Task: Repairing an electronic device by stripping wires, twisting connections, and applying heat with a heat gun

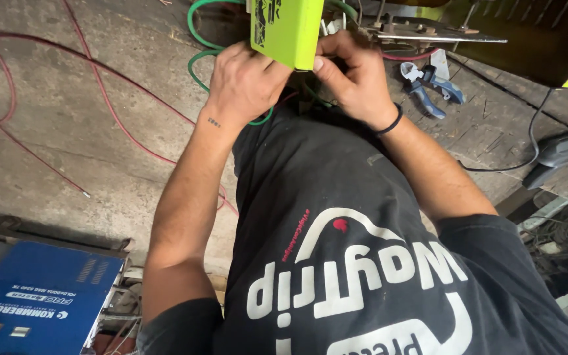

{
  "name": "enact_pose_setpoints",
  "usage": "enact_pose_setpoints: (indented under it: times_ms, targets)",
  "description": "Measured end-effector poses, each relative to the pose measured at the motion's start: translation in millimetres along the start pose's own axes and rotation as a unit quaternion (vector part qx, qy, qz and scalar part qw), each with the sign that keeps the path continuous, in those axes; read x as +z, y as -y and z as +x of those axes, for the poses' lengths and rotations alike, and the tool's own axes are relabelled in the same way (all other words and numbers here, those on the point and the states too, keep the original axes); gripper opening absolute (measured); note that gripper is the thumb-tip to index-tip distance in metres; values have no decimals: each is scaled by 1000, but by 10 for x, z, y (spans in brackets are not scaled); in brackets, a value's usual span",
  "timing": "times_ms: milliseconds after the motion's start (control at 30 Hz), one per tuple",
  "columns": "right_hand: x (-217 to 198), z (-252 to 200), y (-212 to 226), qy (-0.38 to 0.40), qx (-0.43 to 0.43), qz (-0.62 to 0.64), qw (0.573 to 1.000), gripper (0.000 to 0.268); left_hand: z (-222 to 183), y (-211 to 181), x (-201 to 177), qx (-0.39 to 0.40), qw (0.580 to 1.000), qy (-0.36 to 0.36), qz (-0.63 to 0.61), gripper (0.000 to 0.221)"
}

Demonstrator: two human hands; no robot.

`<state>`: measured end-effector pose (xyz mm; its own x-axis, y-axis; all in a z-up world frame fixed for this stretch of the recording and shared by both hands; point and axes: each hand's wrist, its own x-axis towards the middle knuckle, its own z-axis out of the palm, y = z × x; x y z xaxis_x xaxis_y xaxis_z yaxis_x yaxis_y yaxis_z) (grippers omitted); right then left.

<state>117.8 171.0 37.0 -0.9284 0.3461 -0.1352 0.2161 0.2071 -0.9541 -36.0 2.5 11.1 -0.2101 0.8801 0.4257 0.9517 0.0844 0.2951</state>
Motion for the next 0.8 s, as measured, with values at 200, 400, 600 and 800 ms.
enact_pose_setpoints:
  times_ms: [200, 400, 600, 800]
  targets:
    - [-32, -26, 93, -2, -81, -135, 987, 37, -42, -62, 26, -30, 998, -18, -44, 12]
    - [-102, -141, -91, -7, -1, 58, 998, 30, -25, -14, -11, -13, 999, -28, -9, 18]
    - [-287, -123, 249, 53, -91, -63, 992, 30, 12, 8, -102, -12, 998, 19, -67, 11]
    - [-407, -89, 525, 134, -99, -231, 959, 15, 105, -9, -156, 27, 999, 9, -21, 18]
